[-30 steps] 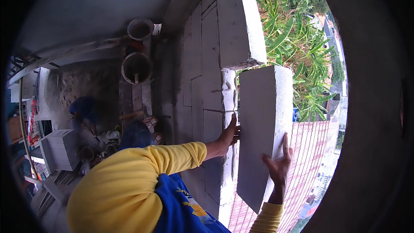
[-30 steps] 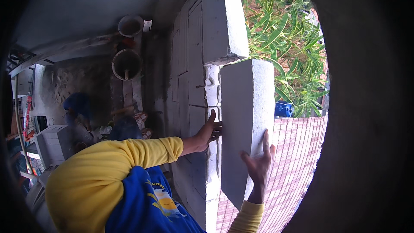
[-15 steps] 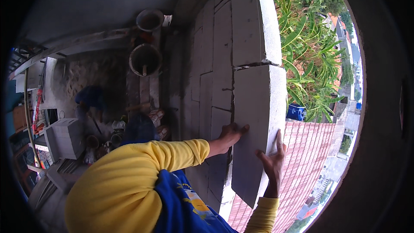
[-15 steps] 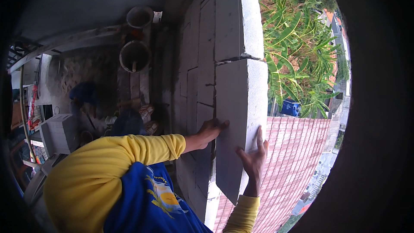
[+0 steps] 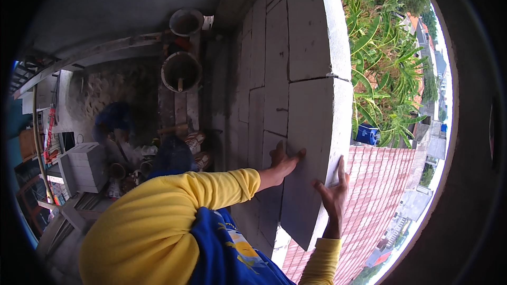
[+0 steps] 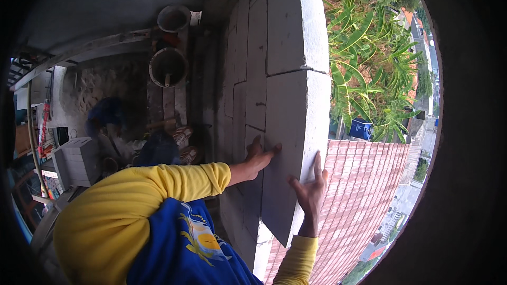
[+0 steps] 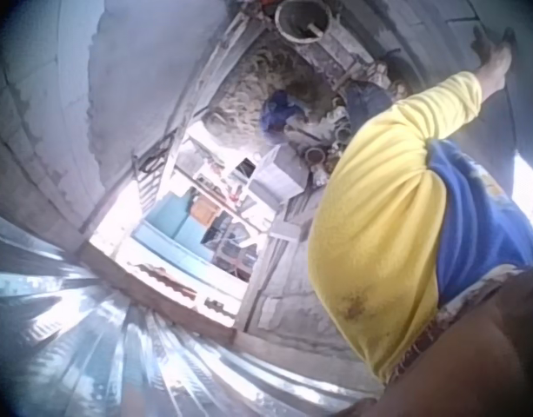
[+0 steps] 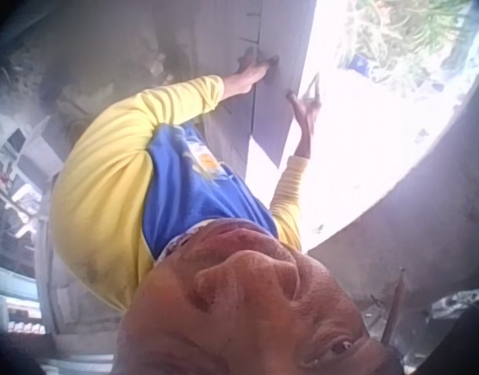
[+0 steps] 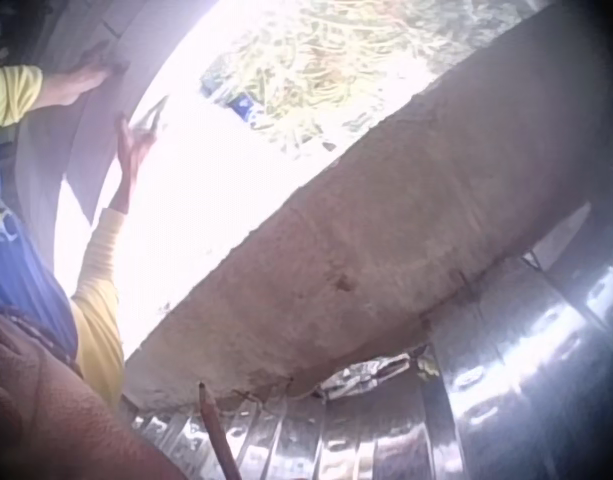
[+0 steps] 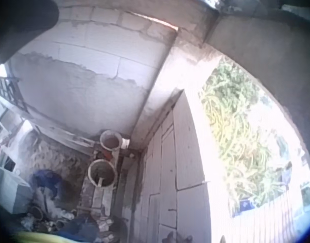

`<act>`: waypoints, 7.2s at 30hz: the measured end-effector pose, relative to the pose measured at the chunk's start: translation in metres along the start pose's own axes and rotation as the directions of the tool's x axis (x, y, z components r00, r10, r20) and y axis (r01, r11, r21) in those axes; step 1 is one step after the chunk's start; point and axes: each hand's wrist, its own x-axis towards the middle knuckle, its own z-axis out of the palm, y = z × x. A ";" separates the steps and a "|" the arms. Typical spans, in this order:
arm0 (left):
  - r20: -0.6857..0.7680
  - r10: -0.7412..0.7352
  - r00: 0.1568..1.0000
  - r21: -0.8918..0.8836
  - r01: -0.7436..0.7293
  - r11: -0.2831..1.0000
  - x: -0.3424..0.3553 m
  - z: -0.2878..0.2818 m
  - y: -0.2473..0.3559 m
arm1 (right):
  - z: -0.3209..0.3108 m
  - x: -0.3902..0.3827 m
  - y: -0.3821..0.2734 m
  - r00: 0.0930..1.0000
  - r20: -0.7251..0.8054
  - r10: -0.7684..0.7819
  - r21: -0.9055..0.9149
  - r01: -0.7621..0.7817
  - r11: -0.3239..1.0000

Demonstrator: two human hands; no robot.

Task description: The person scoops mortar from a bucket with a trowel and applies it to the top of a partially built wall. They then pick up a white block, apply mortar to its edges, place it on the wall, and tap it into position with a hammer. The person continues to apply mortar to the joints between blocks.

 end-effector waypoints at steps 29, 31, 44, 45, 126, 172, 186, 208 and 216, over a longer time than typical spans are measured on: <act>0.215 0.107 0.971 -0.185 -0.067 0.980 0.020 -0.009 -0.008 | 0.000 0.001 0.002 0.999 -0.041 0.010 -0.148 -0.016 0.989; 0.232 0.089 0.969 -0.151 -0.054 0.987 0.024 -0.007 -0.011 | 0.002 -0.002 0.004 0.998 -0.064 -0.006 -0.161 -0.004 0.987; 0.293 0.120 0.949 -0.160 -0.075 0.984 0.029 -0.010 -0.012 | 0.005 0.001 0.020 0.991 -0.120 -0.058 0.001 0.059 0.998; 0.294 0.134 0.946 -0.159 -0.090 0.983 0.031 -0.011 -0.013 | 0.004 0.001 0.017 0.992 -0.113 -0.050 -0.009 0.049 0.999; 0.993 -0.043 0.107 0.038 -0.659 -0.751 -0.029 0.042 0.122 | 0.060 -0.288 0.124 0.537 -0.843 0.024 -0.138 -0.260 0.956; -0.270 0.094 0.958 0.939 0.241 0.246 0.368 -0.609 -0.372 | 0.534 -0.189 0.200 0.620 0.380 0.687 0.196 -0.780 0.595; 0.378 0.113 0.919 0.832 -0.391 0.394 -0.025 -0.294 -0.196 | 0.417 -0.223 0.061 0.773 0.628 0.088 0.776 -0.631 0.004; 0.998 0.012 -0.056 -0.007 -0.336 -0.942 -0.074 0.064 0.027 | 0.247 -0.369 0.200 0.891 -0.328 0.314 0.509 -0.113 0.853; 0.972 -0.028 0.234 0.084 -0.455 -0.886 -0.080 0.101 0.022 | 0.223 -0.316 0.193 0.930 -0.360 0.074 0.111 -0.036 0.993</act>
